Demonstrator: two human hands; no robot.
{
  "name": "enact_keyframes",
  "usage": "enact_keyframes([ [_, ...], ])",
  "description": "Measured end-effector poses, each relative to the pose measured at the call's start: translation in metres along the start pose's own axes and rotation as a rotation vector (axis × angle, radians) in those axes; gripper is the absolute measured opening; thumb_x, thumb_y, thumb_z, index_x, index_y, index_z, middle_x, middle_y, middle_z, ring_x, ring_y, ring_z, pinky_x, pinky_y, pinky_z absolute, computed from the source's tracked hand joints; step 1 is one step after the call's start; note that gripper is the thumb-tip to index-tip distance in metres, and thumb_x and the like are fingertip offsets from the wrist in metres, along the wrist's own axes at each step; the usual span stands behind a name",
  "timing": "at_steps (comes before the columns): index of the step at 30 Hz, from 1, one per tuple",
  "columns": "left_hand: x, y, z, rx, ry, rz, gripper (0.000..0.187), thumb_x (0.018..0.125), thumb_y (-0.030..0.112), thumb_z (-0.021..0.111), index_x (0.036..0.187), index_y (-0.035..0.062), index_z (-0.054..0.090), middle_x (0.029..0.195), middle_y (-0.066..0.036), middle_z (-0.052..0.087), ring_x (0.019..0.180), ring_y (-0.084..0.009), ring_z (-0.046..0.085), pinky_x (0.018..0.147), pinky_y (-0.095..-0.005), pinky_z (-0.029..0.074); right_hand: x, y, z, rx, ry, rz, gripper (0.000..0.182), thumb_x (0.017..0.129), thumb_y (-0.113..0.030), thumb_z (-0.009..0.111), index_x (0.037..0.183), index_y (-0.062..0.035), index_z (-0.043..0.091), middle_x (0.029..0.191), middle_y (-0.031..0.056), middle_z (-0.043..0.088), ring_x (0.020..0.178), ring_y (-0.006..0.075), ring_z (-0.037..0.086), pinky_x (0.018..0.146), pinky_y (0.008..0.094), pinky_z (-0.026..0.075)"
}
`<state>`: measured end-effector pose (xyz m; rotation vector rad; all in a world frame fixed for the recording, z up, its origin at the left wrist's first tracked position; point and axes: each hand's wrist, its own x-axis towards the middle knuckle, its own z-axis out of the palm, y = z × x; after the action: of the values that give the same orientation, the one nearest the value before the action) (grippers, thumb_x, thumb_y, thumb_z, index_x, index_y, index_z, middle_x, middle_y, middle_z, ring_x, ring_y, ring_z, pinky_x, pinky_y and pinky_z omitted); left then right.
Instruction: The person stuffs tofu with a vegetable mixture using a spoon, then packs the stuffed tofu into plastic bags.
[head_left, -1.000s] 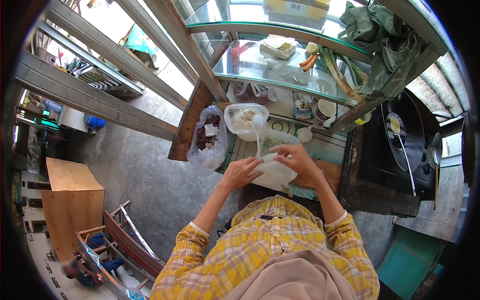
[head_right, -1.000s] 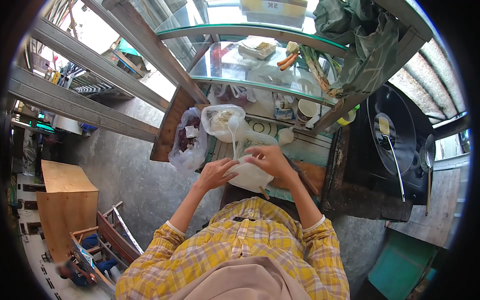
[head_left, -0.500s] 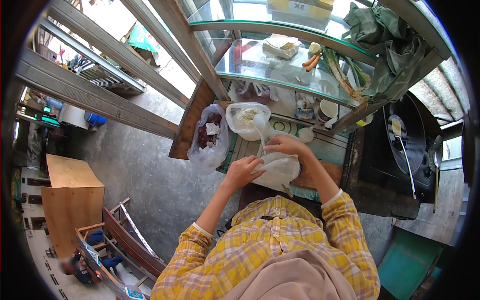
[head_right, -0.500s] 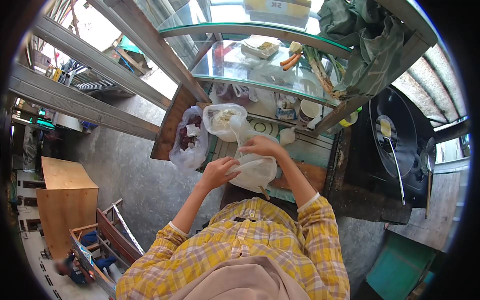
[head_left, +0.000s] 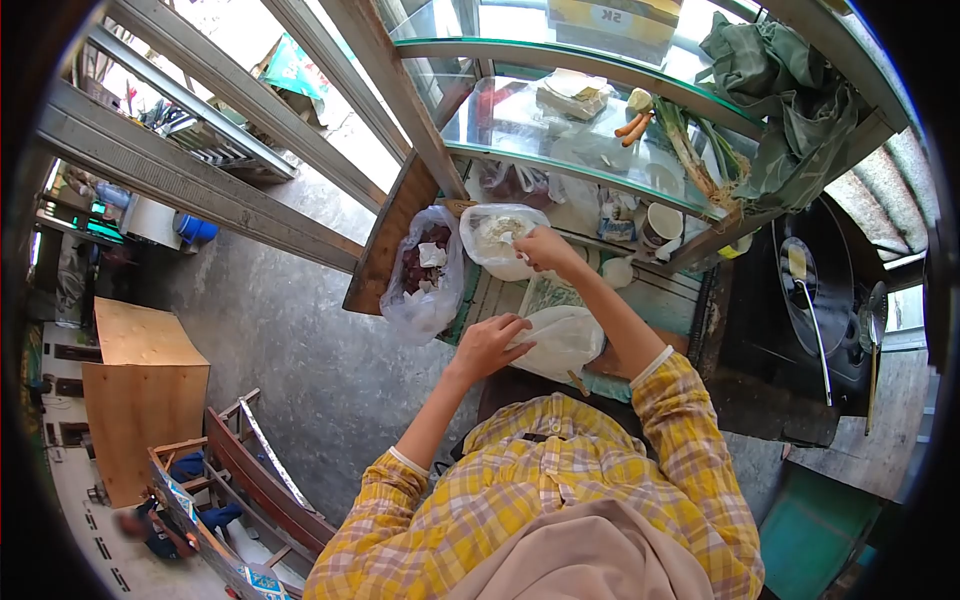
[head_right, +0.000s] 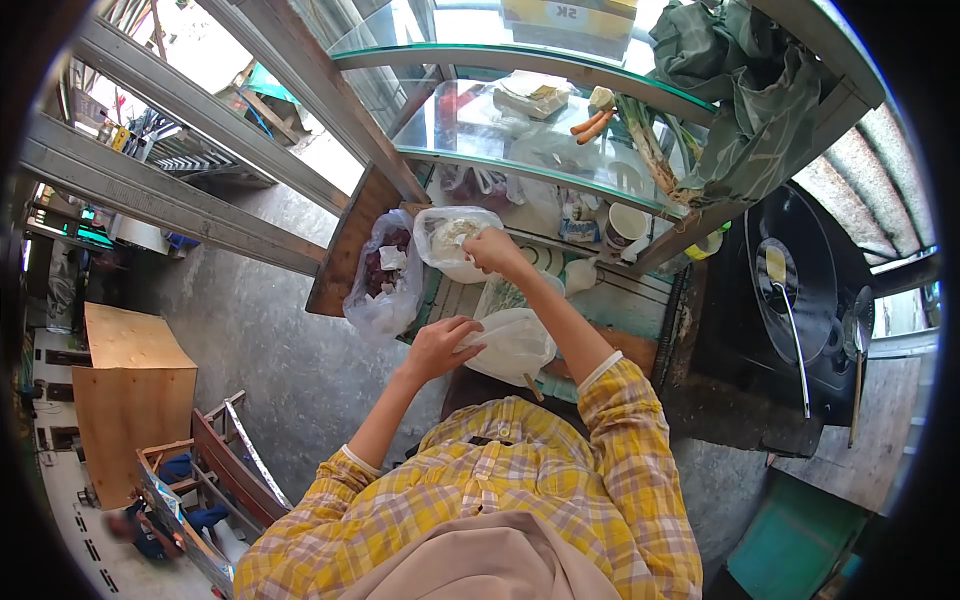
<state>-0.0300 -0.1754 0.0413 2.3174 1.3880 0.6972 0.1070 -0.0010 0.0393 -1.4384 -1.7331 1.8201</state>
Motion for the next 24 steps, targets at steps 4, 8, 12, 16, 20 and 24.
enact_keyframes([
  [4,0.003,0.001,-0.003,0.003,-0.018,-0.007,0.027,0.083,0.033,0.066,0.096,0.0099,0.060,0.091,-0.007,0.063,0.079,-0.0261,0.064,0.066,-0.0359,0.051,-0.017,-0.002,-0.010,-0.195,0.162,-0.073,0.045,0.085,-0.044,0.054,0.081,-0.0032,0.071,0.054,0.0102,0.057,0.050,0.0202,0.056,0.055,0.0345,0.045],
  [8,0.003,0.002,-0.008,-0.012,-0.051,-0.045,0.034,0.077,0.036,0.071,0.098,0.0105,0.060,0.093,-0.006,0.063,0.082,-0.0261,0.063,0.069,-0.0355,0.051,-0.087,0.013,-0.036,-0.225,0.095,-0.272,0.053,0.082,-0.059,0.052,0.092,-0.0093,0.070,0.080,0.0073,0.064,0.078,0.0207,0.061,0.072,0.0342,0.043],
  [12,0.004,0.004,-0.012,-0.086,-0.053,-0.022,0.046,0.071,0.037,0.076,0.103,0.0109,0.058,0.098,-0.008,0.061,0.084,-0.0284,0.063,0.071,-0.0367,0.051,-0.151,0.039,-0.016,-0.706,0.152,-0.585,0.032,0.080,-0.039,0.066,0.100,-0.0145,0.068,0.098,0.0038,0.061,0.096,0.0208,0.057,0.085,0.0382,0.036],
  [16,0.001,0.000,-0.020,-0.336,0.002,-0.101,0.053,0.065,0.025,0.082,0.110,0.0086,0.059,0.103,-0.007,0.061,0.079,-0.0212,0.063,0.065,-0.0309,0.052,-0.162,0.068,-0.010,-0.561,0.191,-0.457,0.021,0.076,-0.019,0.071,0.096,-0.0139,0.069,0.098,0.0034,0.060,0.098,0.0237,0.055,0.087,0.0412,0.033],
  [20,-0.015,-0.006,-0.025,-0.607,-0.013,-0.307,0.052,0.068,0.016,0.081,0.114,0.0061,0.061,0.100,-0.005,0.063,0.075,-0.0123,0.059,0.058,-0.0239,0.051,-0.173,0.083,-0.014,-0.448,0.251,-0.453,0.020,0.074,-0.015,0.071,0.094,-0.0126,0.069,0.096,0.0036,0.060,0.096,0.0242,0.055,0.085,0.0389,0.034],
  [24,-0.023,-0.007,-0.022,-0.735,-0.015,-0.447,0.038,0.078,0.006,0.073,0.114,0.0031,0.063,0.095,-0.005,0.064,0.075,-0.0091,0.059,0.063,-0.0231,0.053,-0.183,0.077,-0.015,-0.415,0.265,-0.444,0.020,0.073,-0.013,0.070,0.093,-0.0122,0.069,0.095,0.0034,0.059,0.095,0.0235,0.055,0.084,0.0369,0.035],
])
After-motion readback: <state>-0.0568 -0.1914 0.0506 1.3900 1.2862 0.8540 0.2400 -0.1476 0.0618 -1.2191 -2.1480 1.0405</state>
